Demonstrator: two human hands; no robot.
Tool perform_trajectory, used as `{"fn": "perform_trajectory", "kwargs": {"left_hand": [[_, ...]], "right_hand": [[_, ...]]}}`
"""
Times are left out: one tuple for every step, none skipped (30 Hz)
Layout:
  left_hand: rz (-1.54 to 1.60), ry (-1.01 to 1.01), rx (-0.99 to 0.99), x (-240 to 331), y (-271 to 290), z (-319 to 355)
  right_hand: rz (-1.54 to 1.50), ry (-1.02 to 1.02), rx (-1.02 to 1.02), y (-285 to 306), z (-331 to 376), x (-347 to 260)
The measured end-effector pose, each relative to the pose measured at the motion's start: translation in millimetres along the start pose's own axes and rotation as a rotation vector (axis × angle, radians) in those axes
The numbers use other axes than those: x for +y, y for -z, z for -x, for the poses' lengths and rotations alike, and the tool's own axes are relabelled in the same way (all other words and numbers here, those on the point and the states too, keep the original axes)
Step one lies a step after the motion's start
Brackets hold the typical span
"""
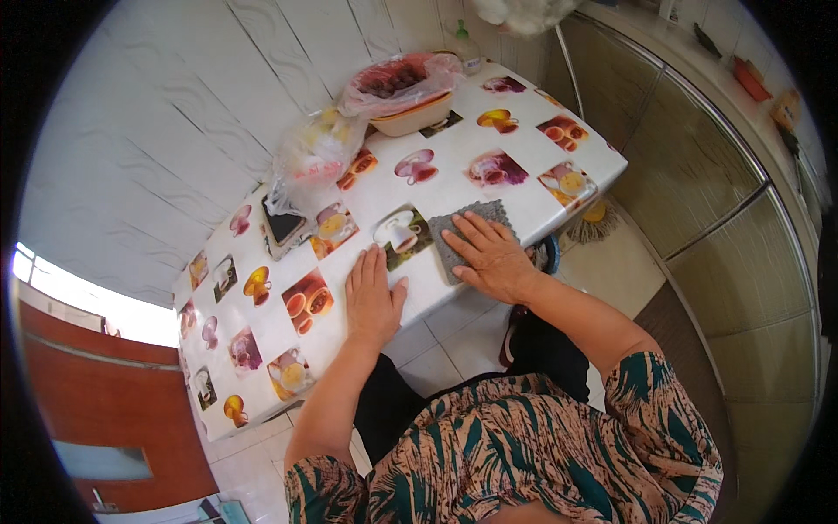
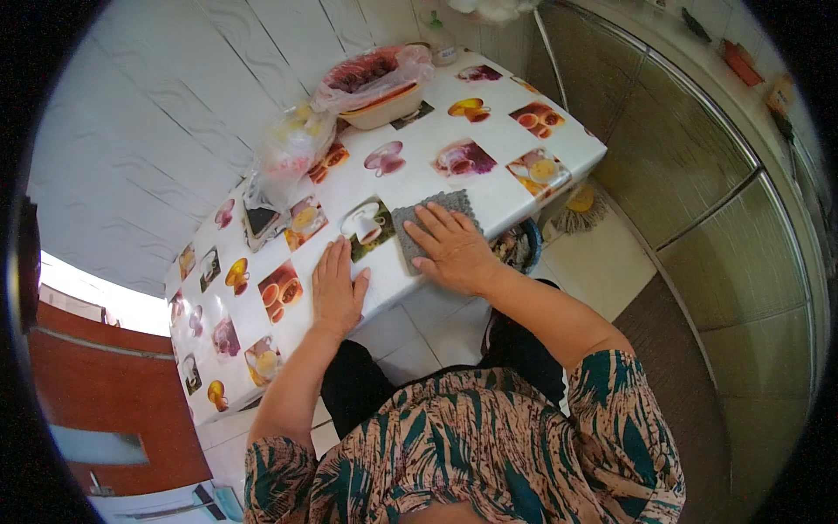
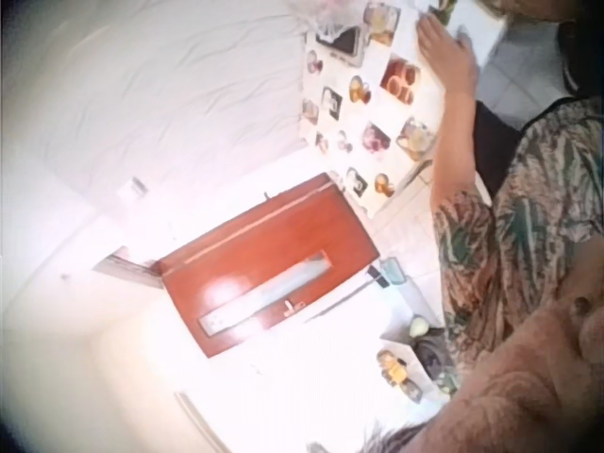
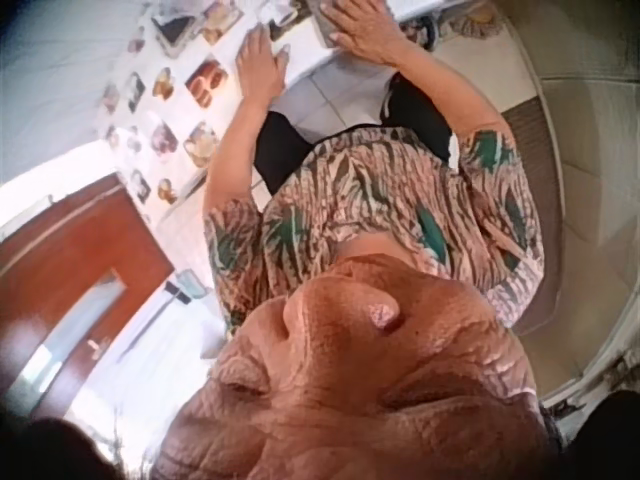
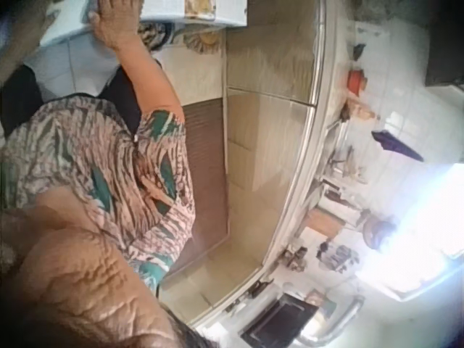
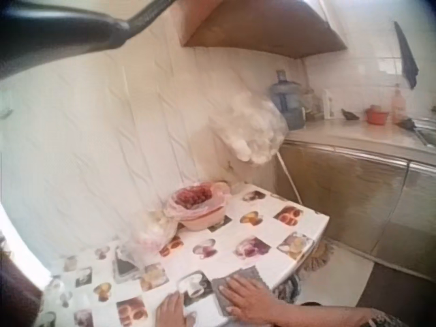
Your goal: The person wipes the surface of a patterned kitchen table with a cloth.
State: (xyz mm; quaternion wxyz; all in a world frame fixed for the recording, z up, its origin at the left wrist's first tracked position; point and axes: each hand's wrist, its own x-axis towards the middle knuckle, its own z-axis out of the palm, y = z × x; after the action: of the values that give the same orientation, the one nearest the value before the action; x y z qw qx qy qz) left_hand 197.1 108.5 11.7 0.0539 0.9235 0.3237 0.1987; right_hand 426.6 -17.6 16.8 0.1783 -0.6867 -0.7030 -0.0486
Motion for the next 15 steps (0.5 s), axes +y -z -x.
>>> {"fn": "perform_trajectory", "kwargs": {"left_hand": [[0.019, 0.014, 0.000, 5, -3, -2], [0.037, 0.030, 0.000, 8, -7, -3], [0.055, 0.034, 0.071, 10, -6, -4], [0.063, 0.041, 0.074, 10, -5, -4], [0.072, 0.048, 0.077, 12, -3, -3], [0.079, 0.055, 0.078, 12, 0, -3], [0.073, 0.032, 0.110, 12, 0, -2], [0.086, 0.043, 0.100, 13, 1, -3], [0.096, 0.054, 0.089, 14, 4, -4], [0.107, 0.064, 0.078, 15, 6, -5], [0.121, 0.063, 0.078, 16, 6, -6], [0.115, 0.066, 0.076, 16, 8, -5], [0.111, 0.068, 0.073, 15, 8, -5], [0.106, 0.070, 0.071, 15, 9, -4], [0.119, 0.071, 0.064, 15, 11, -5]], "right_hand": [[-0.001, 0.002, -0.021, -4, -9, 2], [-0.005, 0.006, -0.042, -8, -19, 5], [-0.010, 0.023, -0.057, -11, -30, 3], [-0.019, 0.039, -0.069, -15, -42, 2], [-0.028, 0.054, -0.081, -21, -53, 2], [-0.039, 0.069, -0.094, -24, -67, -1], [-0.062, 0.073, -0.113, -27, -80, -4], [-0.066, 0.075, -0.112, -31, -93, -8], [-0.073, 0.079, -0.110, -37, -105, -11], [-0.079, 0.081, -0.108, -44, -116, -13], [-0.064, 0.077, -0.110, -53, -128, -15], [-0.074, 0.078, -0.123, -57, -140, -20], [-0.085, 0.079, -0.137, -61, -151, -26], [-0.095, 0.079, -0.150, -65, -163, -30], [-0.110, 0.100, -0.131, -70, -173, -35]]}}
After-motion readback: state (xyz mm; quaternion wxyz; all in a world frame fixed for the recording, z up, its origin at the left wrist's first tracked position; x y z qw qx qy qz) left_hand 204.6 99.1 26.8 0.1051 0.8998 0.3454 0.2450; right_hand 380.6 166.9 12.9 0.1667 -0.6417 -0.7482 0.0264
